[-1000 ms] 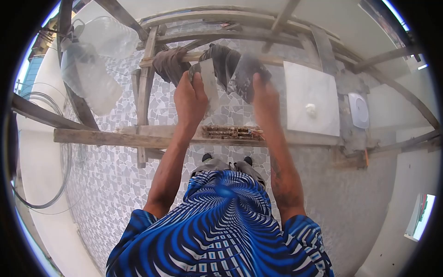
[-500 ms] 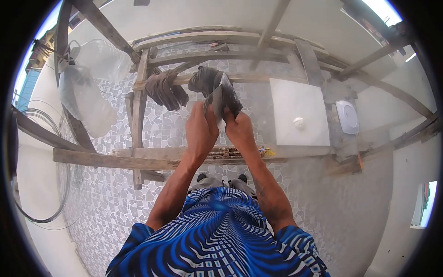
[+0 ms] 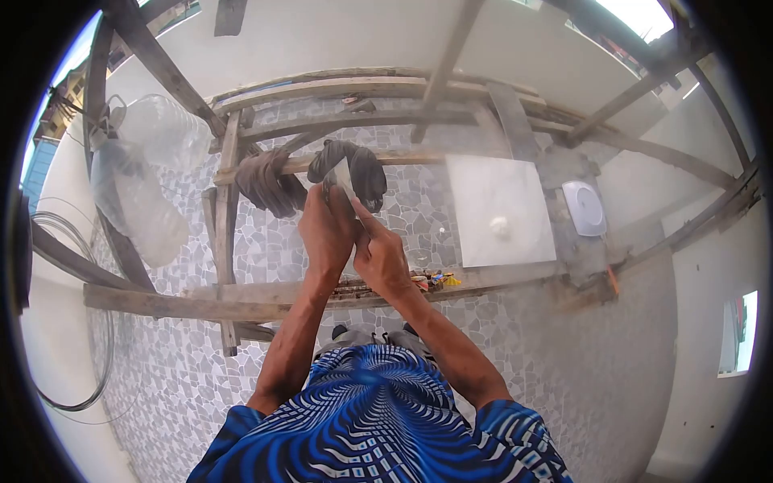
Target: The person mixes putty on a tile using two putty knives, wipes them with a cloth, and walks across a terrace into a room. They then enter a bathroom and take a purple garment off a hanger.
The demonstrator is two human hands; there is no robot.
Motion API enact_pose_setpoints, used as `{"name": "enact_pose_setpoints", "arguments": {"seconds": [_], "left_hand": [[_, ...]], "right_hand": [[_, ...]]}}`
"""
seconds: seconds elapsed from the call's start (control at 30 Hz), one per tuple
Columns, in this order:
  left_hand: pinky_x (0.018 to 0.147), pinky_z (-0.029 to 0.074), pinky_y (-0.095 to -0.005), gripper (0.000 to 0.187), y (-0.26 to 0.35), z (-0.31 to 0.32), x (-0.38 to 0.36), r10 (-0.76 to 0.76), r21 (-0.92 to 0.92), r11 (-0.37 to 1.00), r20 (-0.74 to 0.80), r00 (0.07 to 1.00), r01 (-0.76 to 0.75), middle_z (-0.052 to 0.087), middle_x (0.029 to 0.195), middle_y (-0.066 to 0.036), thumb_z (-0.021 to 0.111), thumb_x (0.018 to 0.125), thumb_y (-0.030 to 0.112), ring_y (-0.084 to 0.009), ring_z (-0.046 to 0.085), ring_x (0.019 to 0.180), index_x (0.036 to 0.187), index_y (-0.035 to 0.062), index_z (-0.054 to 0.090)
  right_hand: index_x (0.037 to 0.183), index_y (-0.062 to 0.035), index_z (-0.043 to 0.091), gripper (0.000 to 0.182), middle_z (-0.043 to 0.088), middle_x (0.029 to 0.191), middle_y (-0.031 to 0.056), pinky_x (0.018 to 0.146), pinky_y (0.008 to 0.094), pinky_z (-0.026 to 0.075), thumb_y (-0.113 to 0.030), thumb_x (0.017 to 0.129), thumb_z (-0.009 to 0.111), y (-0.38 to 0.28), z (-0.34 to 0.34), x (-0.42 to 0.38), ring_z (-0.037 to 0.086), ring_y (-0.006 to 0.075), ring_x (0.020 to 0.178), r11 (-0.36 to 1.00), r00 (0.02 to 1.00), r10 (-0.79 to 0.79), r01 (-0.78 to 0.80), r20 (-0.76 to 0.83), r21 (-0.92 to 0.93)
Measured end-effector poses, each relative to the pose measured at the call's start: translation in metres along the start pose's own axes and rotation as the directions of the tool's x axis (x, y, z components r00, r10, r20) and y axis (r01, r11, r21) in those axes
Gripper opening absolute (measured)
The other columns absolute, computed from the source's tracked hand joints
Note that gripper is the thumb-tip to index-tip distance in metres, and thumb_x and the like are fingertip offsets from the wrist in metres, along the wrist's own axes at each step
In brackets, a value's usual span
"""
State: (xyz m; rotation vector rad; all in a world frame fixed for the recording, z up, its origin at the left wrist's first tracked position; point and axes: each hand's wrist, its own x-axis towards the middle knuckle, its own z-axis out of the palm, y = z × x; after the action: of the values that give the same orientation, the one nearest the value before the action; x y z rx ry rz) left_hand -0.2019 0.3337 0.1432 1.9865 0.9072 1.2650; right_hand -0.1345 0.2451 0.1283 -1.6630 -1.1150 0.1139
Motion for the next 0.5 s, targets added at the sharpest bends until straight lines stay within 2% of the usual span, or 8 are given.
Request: {"name": "enact_pose_setpoints", "arguments": {"seconds": [0.03,0.1,0.17,0.23,0.33,0.43,0.47,0.5], "left_hand": [[0.059,0.047,-0.0487,0.012,0.003,0.002,-0.002,0.003,-0.002,1.0,-0.009,1.0,-0.003,0.061,0.085,-0.02,0.052,0.097,0.012,-0.0428,0.06,0.07,0.104,0.0023,0.052],[0.06,0.047,-0.0486,0.012,0.008,0.002,-0.011,0.006,0.0,1.0,-0.026,1.0,-0.006,0.061,0.085,-0.021,0.052,0.097,0.013,-0.0428,0.061,0.072,0.103,0.0023,0.052],[0.062,0.047,-0.0487,0.015,0.004,-0.001,-0.004,0.0,0.004,1.0,-0.046,0.999,0.001,0.061,0.083,-0.023,0.052,0.097,0.014,-0.0445,0.061,0.074,0.102,0.0006,0.054],[0.065,0.046,-0.0487,0.019,0.01,-0.01,0.001,-0.106,-0.052,0.993,-0.015,0.994,0.105,0.061,0.081,-0.026,0.052,0.097,0.017,-0.0478,0.06,0.076,0.099,-0.0021,0.056],[0.059,0.046,-0.049,0.013,0.01,-0.003,-0.007,0.024,0.007,1.0,-0.071,0.997,-0.023,0.062,0.084,-0.022,0.051,0.098,0.013,-0.0438,0.06,0.07,0.099,0.0005,0.052],[0.058,0.045,-0.0492,0.014,-0.013,-0.011,0.007,0.01,0.094,0.996,-0.085,0.996,-0.002,0.061,0.08,-0.022,0.05,0.098,0.014,-0.044,0.059,0.068,0.096,0.0004,0.052],[0.058,0.045,-0.0497,0.016,-0.021,-0.011,0.008,0.011,0.102,0.995,-0.104,0.994,0.0,0.06,0.076,-0.023,0.05,0.098,0.016,-0.0443,0.059,0.068,0.095,-0.0002,0.052],[0.058,0.045,-0.0498,0.017,-0.021,-0.013,0.007,0.01,0.092,0.996,-0.106,0.994,0.0,0.06,0.076,-0.023,0.05,0.099,0.016,-0.0445,0.059,0.068,0.095,-0.0004,0.052]], "right_hand": [[0.122,0.0006,0.061,0.03,0.065,0.087,0.0294,0.067,0.0434,0.052,-0.005,0.094,0.052,-0.002,0.0,0.005,0.064,0.0463,0.085,1.0,1.0,-0.003,0.004,0.022,-0.023],[0.13,-0.0017,0.057,0.037,0.066,0.092,0.029,0.069,0.0428,0.052,-0.002,0.093,0.052,-0.009,-0.006,0.015,0.064,0.0456,0.086,0.975,0.971,0.213,-0.204,0.108,-0.087],[0.125,-0.0003,0.059,0.032,0.066,0.09,0.0288,0.068,0.043,0.052,-0.006,0.095,0.052,-0.008,0.0,0.007,0.065,0.0457,0.085,0.998,0.998,0.047,-0.045,0.042,-0.036],[0.108,0.0035,0.062,0.022,0.065,0.082,0.0286,0.064,0.0433,0.051,-0.013,0.097,0.051,-0.007,0.001,0.009,0.064,0.0461,0.082,0.996,0.996,0.084,-0.083,0.04,-0.018],[0.095,0.0072,0.062,0.026,0.063,0.074,0.0275,0.058,0.0414,0.047,-0.017,0.098,0.053,-0.007,0.0,0.021,0.066,0.0421,0.07,0.981,0.979,0.195,-0.193,0.065,-0.028],[0.087,0.0076,0.062,0.032,0.061,0.069,0.0246,0.054,0.04,0.044,-0.021,0.098,0.053,0.001,-0.003,0.003,0.06,0.0297,0.055,0.989,0.985,0.136,-0.141,0.108,0.04],[0.082,0.0077,0.061,0.037,0.055,0.061,0.0203,0.051,0.0393,0.041,-0.025,0.098,0.056,0.008,-0.009,0.003,0.05,0.0194,0.052,0.965,0.961,0.25,-0.258,0.118,0.051],[0.08,0.007,0.061,0.038,0.053,0.059,0.0145,0.05,0.0382,0.04,-0.027,0.098,0.056,0.013,-0.015,0.008,0.047,0.017,0.052,0.944,0.947,0.306,-0.315,0.092,0.101]]}}
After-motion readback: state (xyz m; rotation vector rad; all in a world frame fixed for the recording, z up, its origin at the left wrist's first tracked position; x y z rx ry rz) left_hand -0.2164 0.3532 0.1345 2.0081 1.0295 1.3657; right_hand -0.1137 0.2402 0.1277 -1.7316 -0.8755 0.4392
